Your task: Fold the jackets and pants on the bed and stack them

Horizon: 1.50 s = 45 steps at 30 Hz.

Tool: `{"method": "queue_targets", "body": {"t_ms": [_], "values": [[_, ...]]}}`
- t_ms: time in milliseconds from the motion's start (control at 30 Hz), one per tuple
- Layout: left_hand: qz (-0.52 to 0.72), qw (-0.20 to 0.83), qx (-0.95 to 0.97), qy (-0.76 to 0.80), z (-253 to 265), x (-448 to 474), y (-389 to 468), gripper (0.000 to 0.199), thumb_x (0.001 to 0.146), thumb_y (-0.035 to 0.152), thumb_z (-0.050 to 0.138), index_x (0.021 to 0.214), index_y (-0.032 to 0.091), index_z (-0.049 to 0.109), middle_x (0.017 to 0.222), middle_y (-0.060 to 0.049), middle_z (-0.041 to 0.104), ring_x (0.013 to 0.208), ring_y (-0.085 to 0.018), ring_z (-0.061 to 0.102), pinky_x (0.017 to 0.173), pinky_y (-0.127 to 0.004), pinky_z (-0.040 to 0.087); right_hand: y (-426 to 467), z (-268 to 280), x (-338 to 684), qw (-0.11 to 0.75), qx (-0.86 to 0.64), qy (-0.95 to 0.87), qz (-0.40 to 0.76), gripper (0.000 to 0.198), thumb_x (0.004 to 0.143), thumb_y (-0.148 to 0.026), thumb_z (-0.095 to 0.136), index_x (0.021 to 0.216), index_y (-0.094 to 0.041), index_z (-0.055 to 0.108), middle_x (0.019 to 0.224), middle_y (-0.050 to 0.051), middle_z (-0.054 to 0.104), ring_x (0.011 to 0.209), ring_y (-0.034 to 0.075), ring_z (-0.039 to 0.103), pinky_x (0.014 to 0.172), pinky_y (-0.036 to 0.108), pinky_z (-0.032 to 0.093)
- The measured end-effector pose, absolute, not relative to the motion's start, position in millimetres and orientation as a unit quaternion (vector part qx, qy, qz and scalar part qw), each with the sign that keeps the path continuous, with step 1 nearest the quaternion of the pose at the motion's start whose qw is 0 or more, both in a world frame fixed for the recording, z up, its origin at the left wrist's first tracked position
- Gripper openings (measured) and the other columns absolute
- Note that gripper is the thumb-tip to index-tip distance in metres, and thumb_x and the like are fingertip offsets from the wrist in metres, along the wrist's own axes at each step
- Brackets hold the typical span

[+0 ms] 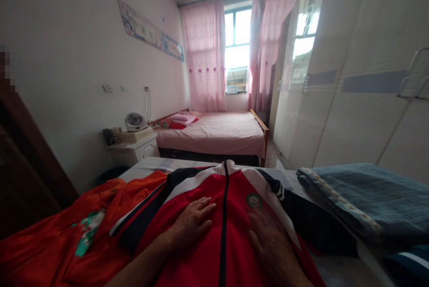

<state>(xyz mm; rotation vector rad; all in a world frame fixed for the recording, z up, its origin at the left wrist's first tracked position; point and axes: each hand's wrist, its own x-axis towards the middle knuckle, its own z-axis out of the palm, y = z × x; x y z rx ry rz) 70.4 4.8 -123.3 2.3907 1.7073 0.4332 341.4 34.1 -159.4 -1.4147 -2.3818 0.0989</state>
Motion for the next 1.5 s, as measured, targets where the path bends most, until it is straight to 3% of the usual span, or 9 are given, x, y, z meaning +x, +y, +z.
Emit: {"method": "queue_targets", "body": {"t_ms": [733,967,1167,1367,1500], "values": [[0.161,0.058,0.81,0.561,-137.6,65.5,11.0,0.05,0.086,0.03,0.05,0.136,0.025,0.045,0.145,-0.007,0.04,0.134,-0.025,0.035,0.111,-0.042,0.028,28.0,-147.4,337.9,0.195,-0.508,-0.836,0.064,0.044,0.088,-0.036,0.04,0.126,-0.019,0.056,0.137,0.007,0.049,0.127,0.023,0.042,0.109,0.041,0.03],[0.194,0.028,0.809,0.554,-143.4,62.4,14.6,0.044,0.088,0.033,0.047,0.132,0.026,0.049,0.14,-0.005,0.047,0.129,-0.021,0.042,0.109,-0.038,0.034,23.1,-142.6,337.0,0.206,-0.504,-0.836,0.063,0.044,0.09,-0.035,0.039,0.127,-0.019,0.054,0.138,0.007,0.048,0.128,0.022,0.04,0.109,0.038,0.028],[0.207,0.014,0.82,0.533,-145.9,60.3,19.8,0.041,0.092,0.032,0.037,0.128,0.023,0.054,0.135,-0.006,0.052,0.125,-0.02,0.048,0.106,-0.038,0.037,3.6,-118.0,342.1,0.122,-0.5,-0.851,0.101,0.049,0.089,-0.029,0.039,0.134,-0.011,0.046,0.143,0.015,0.039,0.133,0.027,0.033,0.109,0.044,0.027],[0.197,-0.035,0.843,0.5,-164.7,45.7,41.2,0.046,0.088,0.04,0.037,0.124,0.02,0.057,0.131,-0.007,0.057,0.12,-0.022,0.053,0.102,-0.038,0.042,-77.0,-89.9,398.3,0.084,-0.51,-0.842,0.157,0.04,0.081,-0.031,0.053,0.12,-0.021,0.057,0.128,0.008,0.055,0.115,0.026,0.053,0.097,0.04,0.041],[0.18,-0.072,0.857,0.477,-170.7,40.7,49.1,0.047,0.085,0.041,0.036,0.118,0.017,0.059,0.128,-0.009,0.058,0.117,-0.023,0.055,0.1,-0.036,0.044,-163.2,-83.3,448.3,0.181,-0.55,-0.797,0.173,0.032,0.09,-0.031,0.042,0.115,-0.022,0.059,0.115,0.004,0.063,0.104,0.018,0.059,0.092,0.03,0.044]]}}
